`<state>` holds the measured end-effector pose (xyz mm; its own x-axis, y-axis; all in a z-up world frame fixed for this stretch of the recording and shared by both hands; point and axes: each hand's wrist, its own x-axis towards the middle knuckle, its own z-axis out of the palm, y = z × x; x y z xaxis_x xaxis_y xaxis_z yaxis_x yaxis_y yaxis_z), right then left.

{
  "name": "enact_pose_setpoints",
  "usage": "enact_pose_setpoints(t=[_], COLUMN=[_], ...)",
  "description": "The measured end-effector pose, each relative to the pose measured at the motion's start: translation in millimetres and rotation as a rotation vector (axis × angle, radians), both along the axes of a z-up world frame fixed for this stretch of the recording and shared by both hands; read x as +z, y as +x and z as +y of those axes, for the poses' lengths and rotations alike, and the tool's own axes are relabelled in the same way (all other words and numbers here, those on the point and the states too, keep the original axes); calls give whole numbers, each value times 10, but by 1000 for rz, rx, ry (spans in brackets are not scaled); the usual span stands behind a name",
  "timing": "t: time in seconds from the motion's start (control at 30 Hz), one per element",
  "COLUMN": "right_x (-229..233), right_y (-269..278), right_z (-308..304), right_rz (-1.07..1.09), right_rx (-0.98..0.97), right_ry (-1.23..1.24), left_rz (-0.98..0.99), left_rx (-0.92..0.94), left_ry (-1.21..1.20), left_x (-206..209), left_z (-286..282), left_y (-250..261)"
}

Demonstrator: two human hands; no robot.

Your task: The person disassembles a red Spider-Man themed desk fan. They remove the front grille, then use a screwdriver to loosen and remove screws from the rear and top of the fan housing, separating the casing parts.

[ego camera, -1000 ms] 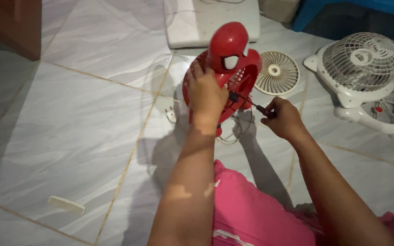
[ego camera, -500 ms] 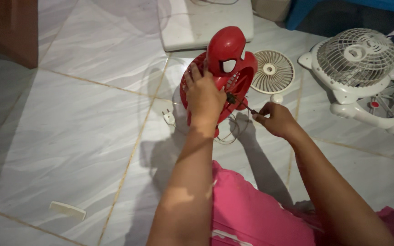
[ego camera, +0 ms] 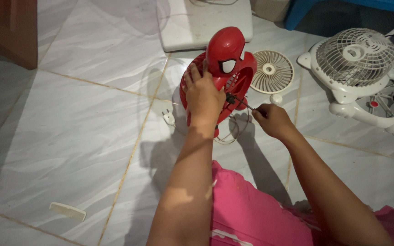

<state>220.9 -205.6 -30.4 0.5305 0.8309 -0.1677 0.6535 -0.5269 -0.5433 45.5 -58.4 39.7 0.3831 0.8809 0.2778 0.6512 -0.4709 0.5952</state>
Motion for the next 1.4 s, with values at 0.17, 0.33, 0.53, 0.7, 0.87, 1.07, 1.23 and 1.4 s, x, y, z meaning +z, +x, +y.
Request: enact_pose_setpoints(t=[0.17,0.33,0.53,0.7,0.87,1.07,1.23,1.4], right_x=[27,5,-186,-313,-317,-267,-303,-323], right_y=[-3,16,168,207,-109,-361,-305,-255], right_z=[-15,-18,-40,40,485,766,778,834], right_rz=[-4,33,-7,238,799,904,1018,1097], right_rx=[18,-5,6,-115,-457,-545,-566,-535], right_ry=[70,82,54,142,315,373,353,373], left_rz=[-14,-5,-11,-9,28,15,-32,1], left_rx=[0,-3,3,6,-9,-29,-28,-13], left_ry=[10,2,23,13,10,0,0,10], left_x=[9,24,29,20,33,38,2,13], left_z=[-2,-4,-11,-13,1,16,38,31], left_y=[3,-9,-11,-14,-23,-35,-20,-9])
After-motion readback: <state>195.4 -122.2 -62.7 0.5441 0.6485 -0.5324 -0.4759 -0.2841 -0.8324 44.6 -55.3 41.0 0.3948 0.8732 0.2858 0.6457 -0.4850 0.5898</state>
